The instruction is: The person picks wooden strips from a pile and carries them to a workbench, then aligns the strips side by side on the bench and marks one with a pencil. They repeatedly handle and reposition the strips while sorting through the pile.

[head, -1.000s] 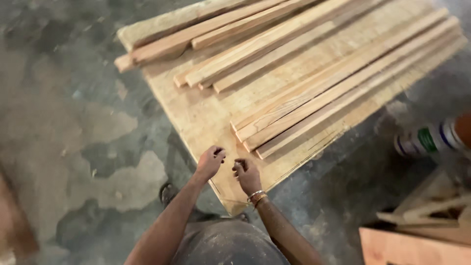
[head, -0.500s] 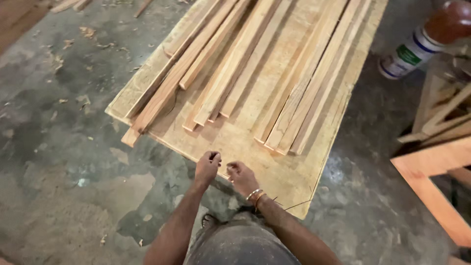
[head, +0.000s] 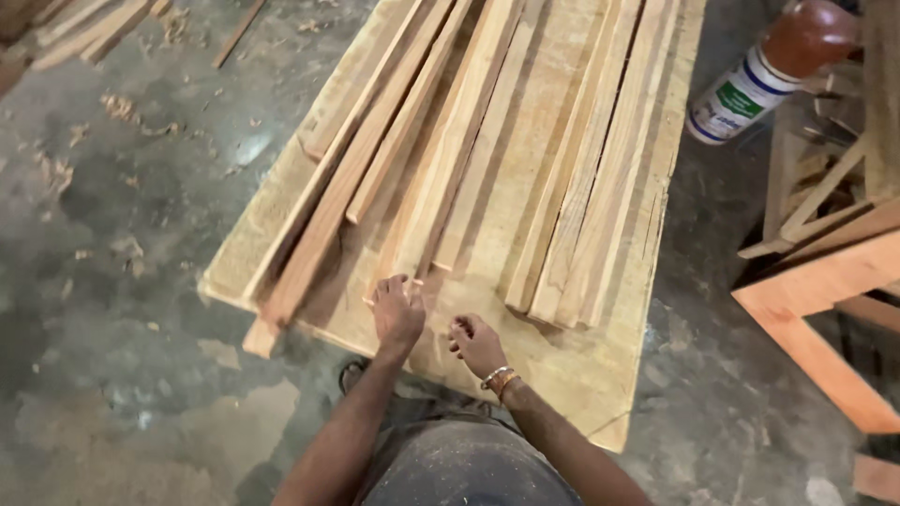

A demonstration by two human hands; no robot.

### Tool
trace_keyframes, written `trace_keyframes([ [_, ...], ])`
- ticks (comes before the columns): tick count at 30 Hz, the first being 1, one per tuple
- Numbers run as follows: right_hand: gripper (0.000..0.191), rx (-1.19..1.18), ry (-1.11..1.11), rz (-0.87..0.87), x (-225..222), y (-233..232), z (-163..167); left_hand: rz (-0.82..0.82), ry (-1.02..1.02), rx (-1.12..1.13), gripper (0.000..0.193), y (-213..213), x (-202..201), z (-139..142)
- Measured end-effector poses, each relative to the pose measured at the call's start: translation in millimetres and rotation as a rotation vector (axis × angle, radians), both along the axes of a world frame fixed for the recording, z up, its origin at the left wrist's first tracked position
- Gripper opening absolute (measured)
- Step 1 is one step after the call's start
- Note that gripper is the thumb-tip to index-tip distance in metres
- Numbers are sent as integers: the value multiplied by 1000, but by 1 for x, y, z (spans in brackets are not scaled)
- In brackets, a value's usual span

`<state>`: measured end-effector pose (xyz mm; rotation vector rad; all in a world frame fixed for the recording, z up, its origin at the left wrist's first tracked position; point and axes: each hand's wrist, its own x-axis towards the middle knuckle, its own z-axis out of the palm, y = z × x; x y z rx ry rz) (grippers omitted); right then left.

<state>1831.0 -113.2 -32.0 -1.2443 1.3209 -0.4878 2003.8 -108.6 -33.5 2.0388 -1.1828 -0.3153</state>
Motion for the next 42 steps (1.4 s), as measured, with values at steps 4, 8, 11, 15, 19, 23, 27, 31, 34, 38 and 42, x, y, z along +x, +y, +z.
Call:
trace_keyframes([
  [4,28,-45,38,-126,45,-17,5,-98,-47,253,62,-32,36,0],
  [8,28,4,21,-214,99,-25,9,-296,-137,454,63,-61,67,5],
  [11,27,28,31,-258,129,-26,10,-401,-52,568,60,-79,82,10],
  [15,25,54,64,-327,145,-24,9,-565,-14,572,66,-95,100,18],
  [19,25,39,82,-349,151,-32,5,-533,76,568,67,-99,133,35],
  [23,33,-116,367,-157,170,-41,1,-424,248,481,62,-99,171,52],
  [27,59,-240,474,-4,196,-32,-2,-295,413,302,76,-100,185,60],
  [31,79,-94,623,-43,216,-29,-3,-282,680,385,77,-107,184,58],
  [34,80,-102,756,-21,223,-35,-2,-291,819,373,72,-109,185,53],
  [38,77,-76,781,-7,223,-37,8,-312,1275,298,64,-99,191,41],
  [42,67,5,673,-130,219,-37,30,-426,1296,192,54,-96,197,36],
])
